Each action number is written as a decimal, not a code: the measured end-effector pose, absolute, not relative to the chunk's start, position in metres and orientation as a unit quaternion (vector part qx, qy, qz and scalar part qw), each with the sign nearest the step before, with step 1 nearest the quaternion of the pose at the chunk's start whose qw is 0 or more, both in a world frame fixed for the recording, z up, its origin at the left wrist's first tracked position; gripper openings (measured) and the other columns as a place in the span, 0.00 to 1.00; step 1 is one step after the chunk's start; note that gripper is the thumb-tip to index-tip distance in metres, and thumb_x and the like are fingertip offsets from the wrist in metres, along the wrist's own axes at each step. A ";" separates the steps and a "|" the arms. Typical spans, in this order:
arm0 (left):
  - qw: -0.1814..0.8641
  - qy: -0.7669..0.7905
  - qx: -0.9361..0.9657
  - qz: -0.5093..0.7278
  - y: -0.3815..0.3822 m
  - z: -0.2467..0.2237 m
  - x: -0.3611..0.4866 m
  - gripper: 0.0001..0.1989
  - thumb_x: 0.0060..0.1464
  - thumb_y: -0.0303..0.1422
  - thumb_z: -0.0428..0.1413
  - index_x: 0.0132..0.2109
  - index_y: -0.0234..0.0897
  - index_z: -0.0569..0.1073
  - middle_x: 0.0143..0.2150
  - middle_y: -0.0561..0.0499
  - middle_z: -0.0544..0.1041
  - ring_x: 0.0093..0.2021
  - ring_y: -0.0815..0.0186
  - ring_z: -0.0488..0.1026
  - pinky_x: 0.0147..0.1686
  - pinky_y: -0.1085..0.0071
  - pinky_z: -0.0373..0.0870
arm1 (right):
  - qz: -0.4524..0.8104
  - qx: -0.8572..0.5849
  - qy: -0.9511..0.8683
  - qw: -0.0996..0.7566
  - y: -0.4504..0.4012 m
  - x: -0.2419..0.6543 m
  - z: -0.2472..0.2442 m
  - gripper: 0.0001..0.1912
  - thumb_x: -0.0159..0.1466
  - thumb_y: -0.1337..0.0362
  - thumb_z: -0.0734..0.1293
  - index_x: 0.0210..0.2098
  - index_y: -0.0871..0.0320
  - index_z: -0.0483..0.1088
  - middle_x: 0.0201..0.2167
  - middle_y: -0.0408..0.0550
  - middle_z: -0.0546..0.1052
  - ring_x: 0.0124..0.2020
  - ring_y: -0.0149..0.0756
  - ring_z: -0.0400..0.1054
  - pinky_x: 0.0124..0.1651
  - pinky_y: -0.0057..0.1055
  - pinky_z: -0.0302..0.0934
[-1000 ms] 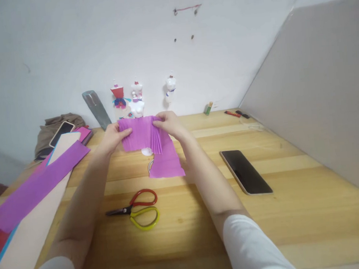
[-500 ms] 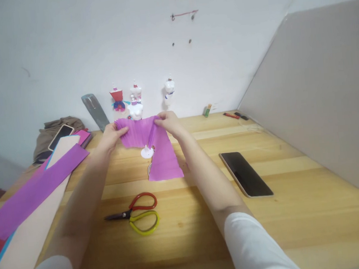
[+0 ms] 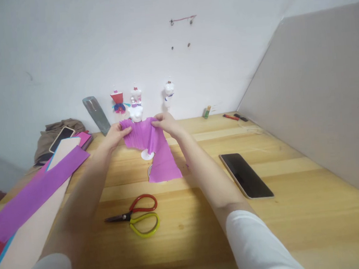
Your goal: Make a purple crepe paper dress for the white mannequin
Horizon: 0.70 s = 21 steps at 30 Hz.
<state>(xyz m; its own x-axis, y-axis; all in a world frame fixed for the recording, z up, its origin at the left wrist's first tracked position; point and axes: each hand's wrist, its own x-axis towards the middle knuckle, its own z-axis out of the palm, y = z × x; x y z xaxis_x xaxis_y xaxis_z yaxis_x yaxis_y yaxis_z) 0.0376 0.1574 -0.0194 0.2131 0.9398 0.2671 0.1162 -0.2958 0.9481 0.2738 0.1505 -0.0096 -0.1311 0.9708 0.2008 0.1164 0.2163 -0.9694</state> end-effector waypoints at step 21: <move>0.459 0.366 0.650 0.483 0.159 -0.019 0.045 0.18 0.43 0.38 0.66 0.41 0.33 0.79 0.38 0.46 0.81 0.39 0.61 0.77 0.45 0.64 0.72 | 0.439 -0.433 -0.644 0.453 0.151 0.266 -0.006 0.06 0.49 0.64 0.72 0.22 0.57 0.71 0.20 0.42 0.71 0.26 0.34 0.65 0.34 0.32 0.61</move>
